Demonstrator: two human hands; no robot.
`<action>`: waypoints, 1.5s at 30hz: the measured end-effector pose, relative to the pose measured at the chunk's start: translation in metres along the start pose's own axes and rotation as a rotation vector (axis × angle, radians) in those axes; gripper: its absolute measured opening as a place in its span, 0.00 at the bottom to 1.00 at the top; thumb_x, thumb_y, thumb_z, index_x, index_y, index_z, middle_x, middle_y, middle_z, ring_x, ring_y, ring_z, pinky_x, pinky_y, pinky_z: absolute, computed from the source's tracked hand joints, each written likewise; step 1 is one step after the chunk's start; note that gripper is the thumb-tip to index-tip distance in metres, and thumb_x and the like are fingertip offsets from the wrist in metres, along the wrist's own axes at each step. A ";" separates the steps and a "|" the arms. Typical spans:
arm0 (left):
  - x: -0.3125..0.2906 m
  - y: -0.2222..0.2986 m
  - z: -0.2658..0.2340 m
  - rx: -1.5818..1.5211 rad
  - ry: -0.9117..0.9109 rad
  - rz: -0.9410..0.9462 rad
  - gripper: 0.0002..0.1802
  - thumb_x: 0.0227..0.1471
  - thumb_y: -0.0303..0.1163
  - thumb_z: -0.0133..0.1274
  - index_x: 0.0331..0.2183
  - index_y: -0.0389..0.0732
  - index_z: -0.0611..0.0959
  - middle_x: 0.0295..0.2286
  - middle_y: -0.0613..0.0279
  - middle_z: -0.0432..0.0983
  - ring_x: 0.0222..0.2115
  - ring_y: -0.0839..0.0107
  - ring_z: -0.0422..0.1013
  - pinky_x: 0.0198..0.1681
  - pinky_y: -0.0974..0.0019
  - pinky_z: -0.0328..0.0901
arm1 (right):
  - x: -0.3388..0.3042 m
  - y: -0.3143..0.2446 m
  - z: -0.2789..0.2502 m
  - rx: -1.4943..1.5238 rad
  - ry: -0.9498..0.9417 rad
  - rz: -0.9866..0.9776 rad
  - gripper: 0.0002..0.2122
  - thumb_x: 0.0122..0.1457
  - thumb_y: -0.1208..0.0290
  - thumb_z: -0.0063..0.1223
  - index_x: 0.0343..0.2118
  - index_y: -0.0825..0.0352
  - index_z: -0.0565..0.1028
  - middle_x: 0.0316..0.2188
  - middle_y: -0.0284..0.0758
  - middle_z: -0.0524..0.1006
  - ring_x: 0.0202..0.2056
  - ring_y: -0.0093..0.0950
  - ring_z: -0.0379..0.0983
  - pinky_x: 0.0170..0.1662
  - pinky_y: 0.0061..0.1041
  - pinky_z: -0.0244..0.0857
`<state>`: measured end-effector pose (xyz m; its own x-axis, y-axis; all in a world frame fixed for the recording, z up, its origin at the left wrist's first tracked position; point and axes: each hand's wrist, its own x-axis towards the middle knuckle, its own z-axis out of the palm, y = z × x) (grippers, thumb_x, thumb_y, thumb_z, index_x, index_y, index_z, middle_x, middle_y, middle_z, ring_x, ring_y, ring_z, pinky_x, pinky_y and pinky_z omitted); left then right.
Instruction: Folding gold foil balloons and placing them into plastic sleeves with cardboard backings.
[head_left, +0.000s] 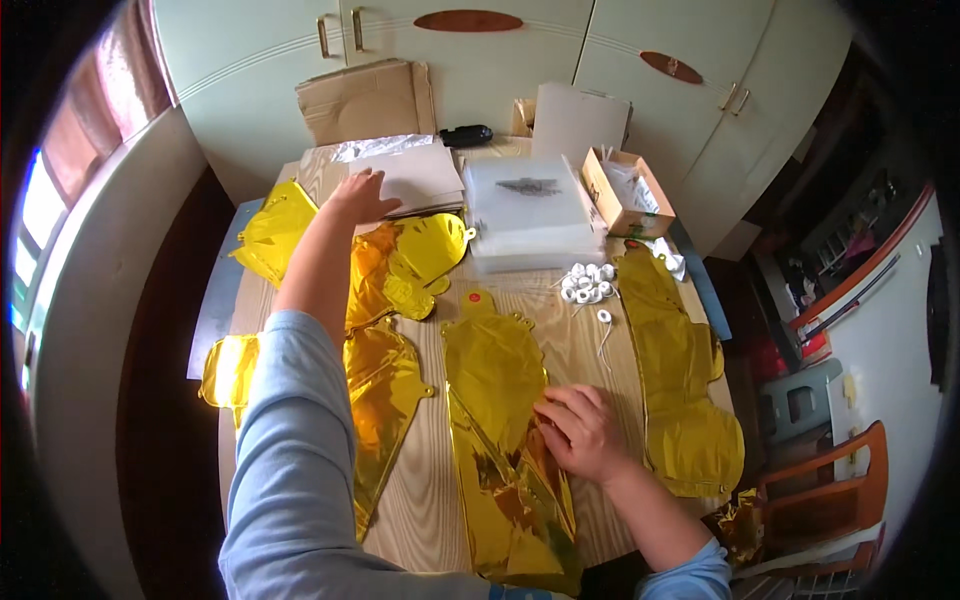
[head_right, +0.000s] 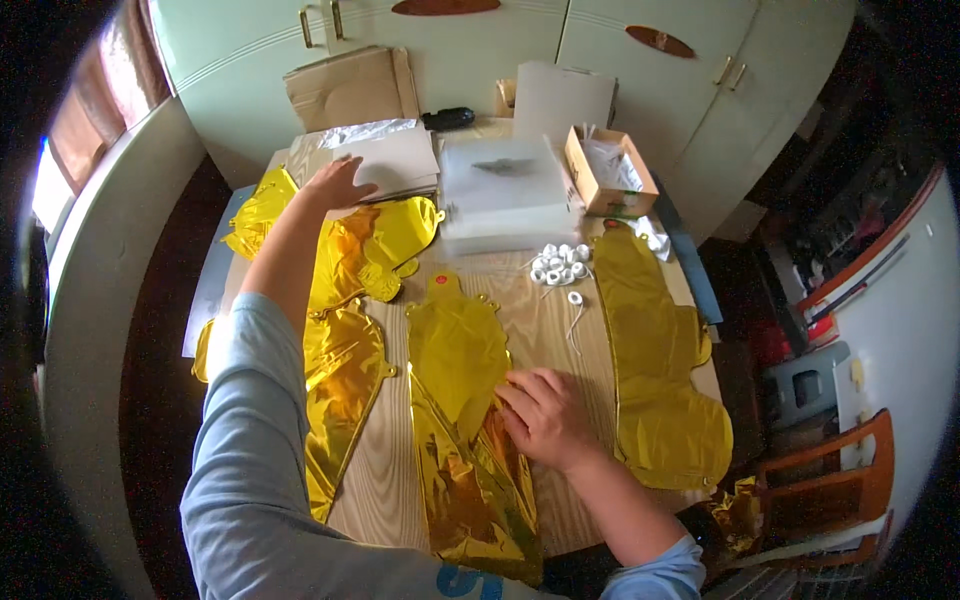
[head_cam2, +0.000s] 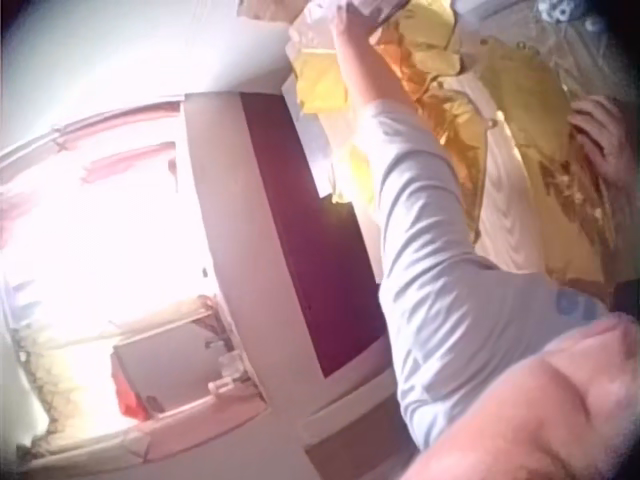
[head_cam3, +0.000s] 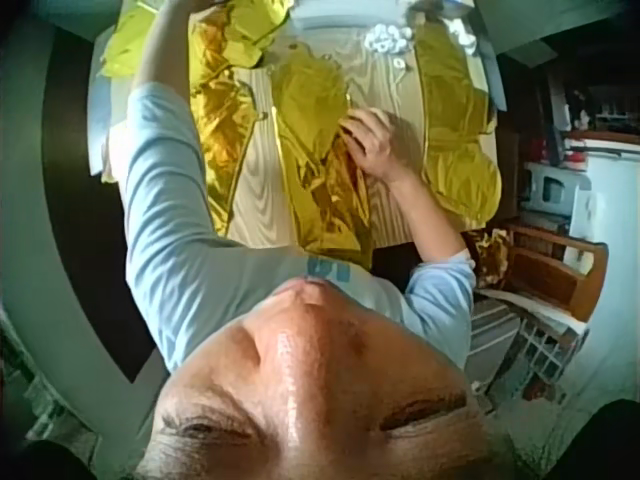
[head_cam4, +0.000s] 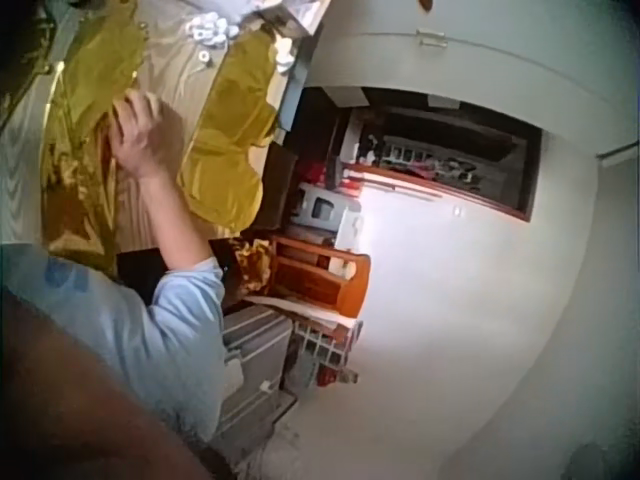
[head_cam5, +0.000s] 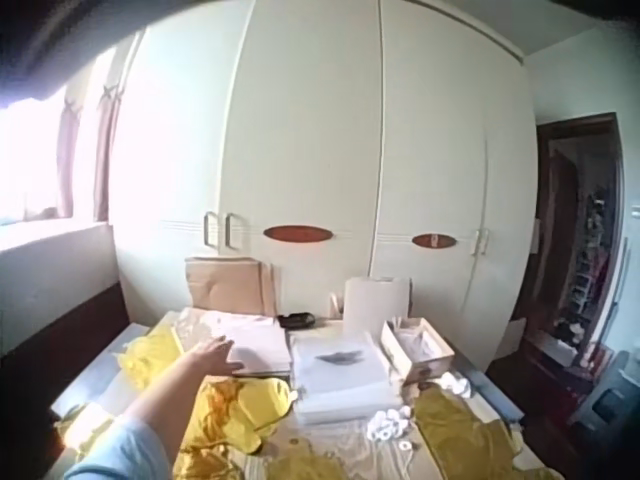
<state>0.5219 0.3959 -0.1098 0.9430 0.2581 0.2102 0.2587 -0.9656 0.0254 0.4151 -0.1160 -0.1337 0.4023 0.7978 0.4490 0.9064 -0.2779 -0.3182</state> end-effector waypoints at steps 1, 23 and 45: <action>0.000 0.000 0.006 -0.043 -0.150 0.024 0.35 0.57 0.56 0.52 0.53 0.34 0.77 0.50 0.42 0.76 0.50 0.45 0.72 0.56 0.50 0.66 | -0.001 0.000 -0.001 -0.006 -0.007 0.014 0.12 0.55 0.72 0.60 0.42 0.67 0.81 0.46 0.38 0.77 0.48 0.39 0.71 0.53 0.38 0.66; 0.009 -0.023 0.007 0.427 -0.236 0.403 0.08 0.53 0.27 0.51 0.34 0.38 0.83 0.32 0.50 0.82 0.37 0.54 0.79 0.42 0.56 0.73 | 0.005 0.002 0.000 0.007 -0.033 0.011 0.13 0.55 0.70 0.61 0.43 0.65 0.81 0.47 0.36 0.77 0.49 0.37 0.71 0.53 0.37 0.65; -0.048 -0.039 -0.004 0.152 0.124 0.147 0.08 0.57 0.28 0.48 0.37 0.39 0.81 0.31 0.51 0.82 0.34 0.50 0.80 0.39 0.51 0.74 | 0.007 -0.002 0.001 0.012 0.029 -0.025 0.12 0.53 0.73 0.62 0.41 0.66 0.81 0.44 0.35 0.78 0.46 0.36 0.73 0.52 0.37 0.66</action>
<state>0.4659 0.4208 -0.1166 0.9422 0.1007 0.3195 0.1582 -0.9744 -0.1595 0.4158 -0.1094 -0.1313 0.3833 0.7883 0.4813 0.9147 -0.2517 -0.3162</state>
